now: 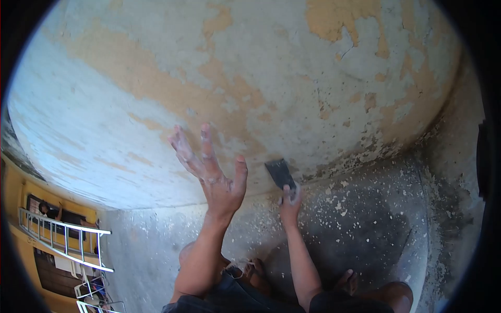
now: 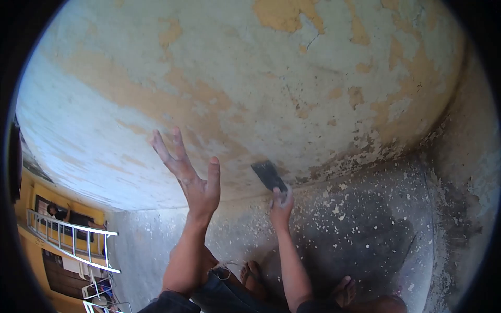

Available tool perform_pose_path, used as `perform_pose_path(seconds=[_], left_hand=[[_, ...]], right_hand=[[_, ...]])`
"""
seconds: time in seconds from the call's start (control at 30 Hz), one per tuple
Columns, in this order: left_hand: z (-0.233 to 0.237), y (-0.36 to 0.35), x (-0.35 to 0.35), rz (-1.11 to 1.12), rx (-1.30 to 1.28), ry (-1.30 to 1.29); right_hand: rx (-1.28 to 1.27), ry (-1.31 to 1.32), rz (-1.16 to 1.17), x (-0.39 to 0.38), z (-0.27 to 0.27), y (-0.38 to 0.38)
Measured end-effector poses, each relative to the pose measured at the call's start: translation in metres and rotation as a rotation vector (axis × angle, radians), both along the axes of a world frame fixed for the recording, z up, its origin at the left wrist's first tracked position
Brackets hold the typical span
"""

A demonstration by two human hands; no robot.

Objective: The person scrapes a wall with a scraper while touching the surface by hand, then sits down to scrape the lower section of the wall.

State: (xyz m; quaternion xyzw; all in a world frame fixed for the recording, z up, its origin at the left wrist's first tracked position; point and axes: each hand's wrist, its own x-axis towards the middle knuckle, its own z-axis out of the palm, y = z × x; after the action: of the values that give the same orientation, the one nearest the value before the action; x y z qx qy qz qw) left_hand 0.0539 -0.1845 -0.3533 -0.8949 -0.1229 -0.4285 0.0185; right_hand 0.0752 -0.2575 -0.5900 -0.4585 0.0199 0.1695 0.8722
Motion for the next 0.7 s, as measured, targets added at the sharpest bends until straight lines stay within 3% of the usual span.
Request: perform_pose_path(seconds=[0.07, 0.23, 0.37, 0.47, 0.53, 0.63, 0.7], left_hand=[[0.001, 0.001, 0.004, 0.024, 0.011, 0.035], [-0.007, 0.007, 0.01, -0.003, 0.022, 0.0], [-0.002, 0.002, 0.012, -0.058, 0.108, -0.073], [-0.001, 0.007, 0.01, -0.062, 0.126, -0.048], [-0.003, 0.01, 0.002, -0.037, 0.104, -0.018], [-0.004, 0.017, 0.001, 0.003, 0.05, -0.028], [-0.001, 0.018, 0.0, 0.055, 0.006, -0.019]], right_hand=[[-0.004, 0.044, -0.015, 0.006, 0.0, 0.008], [0.024, -0.158, 0.099, 0.028, 0.073, -0.002], [0.025, -0.009, 0.056, 0.008, 0.004, 0.005], [-0.029, 0.012, 0.06, 0.005, -0.017, 0.008], [0.08, -0.025, 0.057, 0.015, 0.017, 0.008], [0.041, -0.084, 0.15, 0.028, 0.076, 0.0], [0.049, -0.057, 0.063, 0.02, 0.052, 0.008]])
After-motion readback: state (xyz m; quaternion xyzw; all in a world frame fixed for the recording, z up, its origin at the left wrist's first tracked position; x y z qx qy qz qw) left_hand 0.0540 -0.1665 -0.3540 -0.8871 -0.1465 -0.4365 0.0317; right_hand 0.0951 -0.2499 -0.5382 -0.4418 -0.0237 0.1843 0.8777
